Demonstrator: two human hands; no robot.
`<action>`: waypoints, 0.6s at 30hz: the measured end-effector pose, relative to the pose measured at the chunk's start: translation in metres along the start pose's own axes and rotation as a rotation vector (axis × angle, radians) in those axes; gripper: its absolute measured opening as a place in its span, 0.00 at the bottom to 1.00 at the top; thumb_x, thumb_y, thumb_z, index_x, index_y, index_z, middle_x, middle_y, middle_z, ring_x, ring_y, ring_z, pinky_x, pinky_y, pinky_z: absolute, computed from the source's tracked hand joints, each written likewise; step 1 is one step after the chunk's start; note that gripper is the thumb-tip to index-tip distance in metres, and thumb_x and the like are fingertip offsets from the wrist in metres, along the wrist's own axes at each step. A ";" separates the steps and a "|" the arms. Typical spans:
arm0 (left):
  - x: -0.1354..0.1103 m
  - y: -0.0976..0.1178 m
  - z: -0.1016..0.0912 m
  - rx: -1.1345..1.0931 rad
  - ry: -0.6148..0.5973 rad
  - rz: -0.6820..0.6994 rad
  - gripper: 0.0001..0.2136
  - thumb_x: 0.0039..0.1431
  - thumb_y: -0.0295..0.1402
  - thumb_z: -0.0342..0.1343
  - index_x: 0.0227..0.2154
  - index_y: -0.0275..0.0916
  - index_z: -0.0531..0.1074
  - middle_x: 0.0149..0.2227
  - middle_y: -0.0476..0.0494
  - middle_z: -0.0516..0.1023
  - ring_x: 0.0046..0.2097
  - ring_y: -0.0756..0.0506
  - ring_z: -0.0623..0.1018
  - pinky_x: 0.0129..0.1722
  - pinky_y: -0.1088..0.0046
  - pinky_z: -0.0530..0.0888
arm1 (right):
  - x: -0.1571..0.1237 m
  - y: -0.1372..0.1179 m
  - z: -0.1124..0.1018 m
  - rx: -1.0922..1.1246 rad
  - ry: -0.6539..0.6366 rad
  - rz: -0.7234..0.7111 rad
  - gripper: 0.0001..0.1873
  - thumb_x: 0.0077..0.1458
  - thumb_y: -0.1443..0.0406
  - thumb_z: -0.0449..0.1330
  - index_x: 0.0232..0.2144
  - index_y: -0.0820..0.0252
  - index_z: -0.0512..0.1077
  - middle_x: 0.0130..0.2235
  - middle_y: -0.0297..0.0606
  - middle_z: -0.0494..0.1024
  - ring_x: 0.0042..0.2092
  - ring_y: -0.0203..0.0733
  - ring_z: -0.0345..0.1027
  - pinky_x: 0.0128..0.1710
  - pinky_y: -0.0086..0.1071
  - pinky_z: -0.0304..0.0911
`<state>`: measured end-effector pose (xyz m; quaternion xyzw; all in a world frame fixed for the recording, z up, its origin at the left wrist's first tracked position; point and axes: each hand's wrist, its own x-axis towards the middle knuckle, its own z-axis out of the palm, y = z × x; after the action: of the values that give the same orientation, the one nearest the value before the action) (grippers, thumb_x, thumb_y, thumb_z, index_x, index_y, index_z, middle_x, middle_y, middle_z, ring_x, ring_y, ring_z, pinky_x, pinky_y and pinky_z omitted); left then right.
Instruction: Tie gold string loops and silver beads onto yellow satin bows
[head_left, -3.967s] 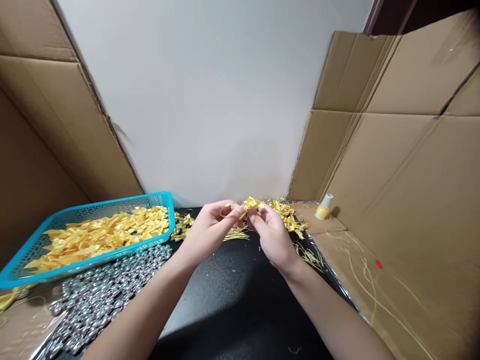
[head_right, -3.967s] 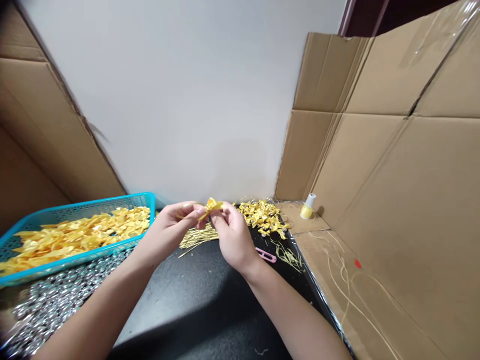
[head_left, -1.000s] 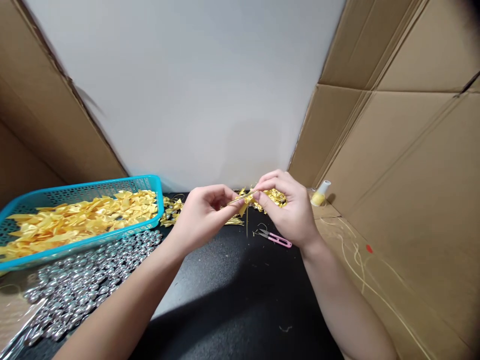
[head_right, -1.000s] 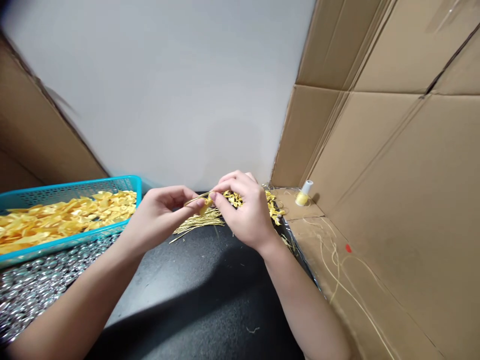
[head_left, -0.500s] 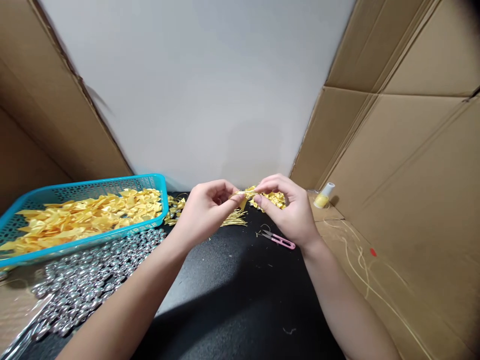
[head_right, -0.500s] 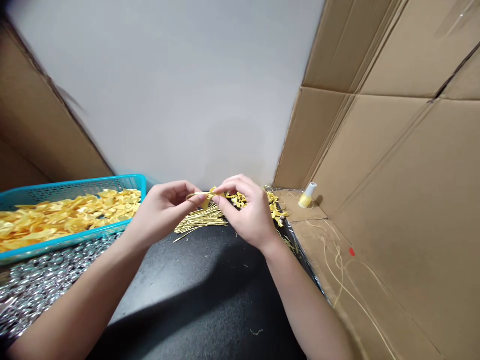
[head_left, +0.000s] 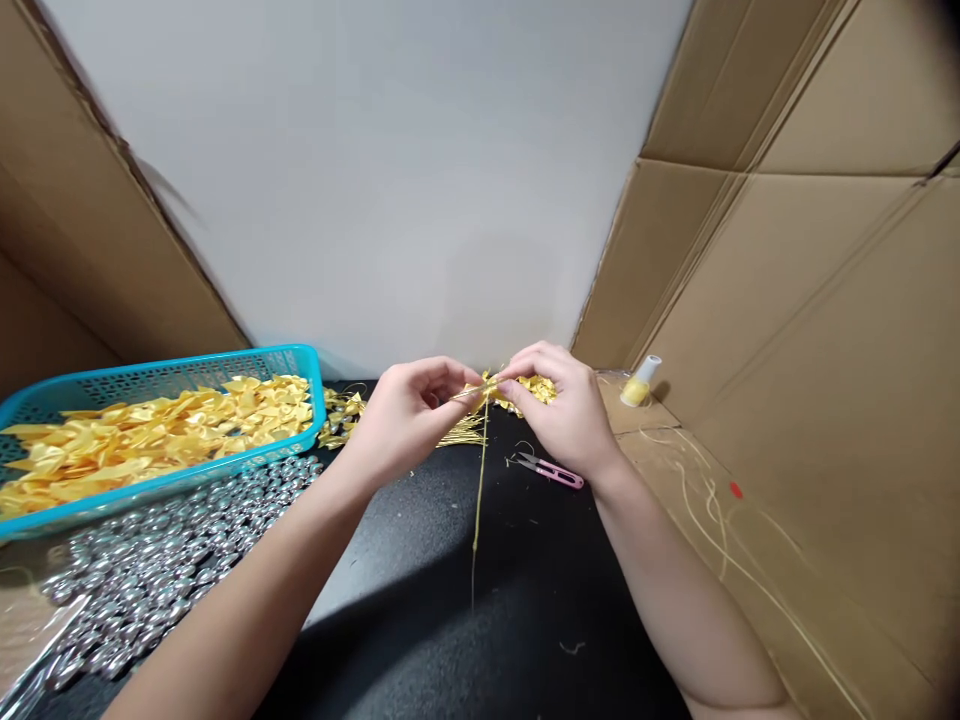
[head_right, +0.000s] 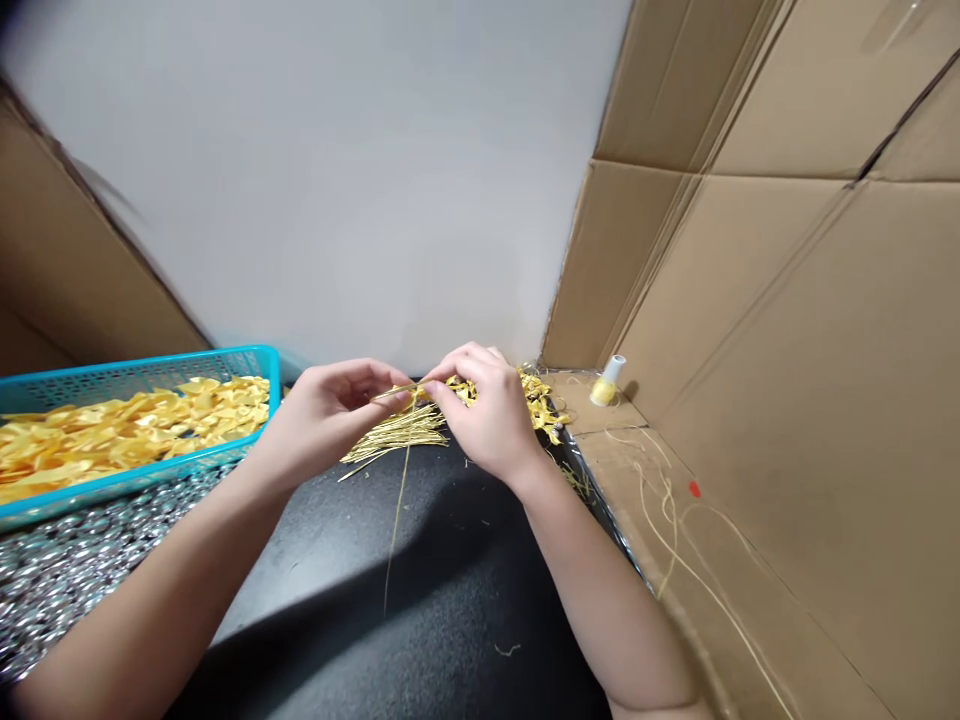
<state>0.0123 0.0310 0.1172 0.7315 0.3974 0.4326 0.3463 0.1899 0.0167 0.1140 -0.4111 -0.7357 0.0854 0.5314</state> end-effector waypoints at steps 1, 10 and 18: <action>0.001 0.000 0.000 0.003 -0.006 -0.011 0.13 0.53 0.40 0.59 0.33 0.33 0.74 0.28 0.43 0.77 0.27 0.50 0.72 0.26 0.76 0.68 | 0.001 0.002 0.001 0.025 0.008 0.031 0.06 0.52 0.70 0.61 0.25 0.58 0.73 0.31 0.33 0.75 0.37 0.38 0.68 0.40 0.35 0.63; 0.003 0.002 -0.008 0.090 -0.056 -0.079 0.12 0.52 0.40 0.60 0.34 0.35 0.76 0.25 0.47 0.76 0.24 0.51 0.71 0.22 0.77 0.65 | 0.002 0.011 -0.003 0.045 -0.132 0.219 0.04 0.52 0.68 0.61 0.25 0.60 0.74 0.31 0.34 0.76 0.33 0.35 0.68 0.36 0.32 0.63; -0.016 -0.021 -0.006 -0.028 -0.105 -0.252 0.12 0.53 0.39 0.60 0.36 0.39 0.78 0.34 0.44 0.82 0.36 0.47 0.79 0.36 0.74 0.74 | -0.064 0.047 -0.018 -0.031 -0.430 0.434 0.11 0.48 0.63 0.65 0.36 0.60 0.73 0.38 0.39 0.77 0.39 0.40 0.70 0.42 0.38 0.65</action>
<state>-0.0037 0.0270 0.0956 0.6924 0.4612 0.3525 0.4284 0.2354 -0.0025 0.0496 -0.5393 -0.7274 0.2708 0.3267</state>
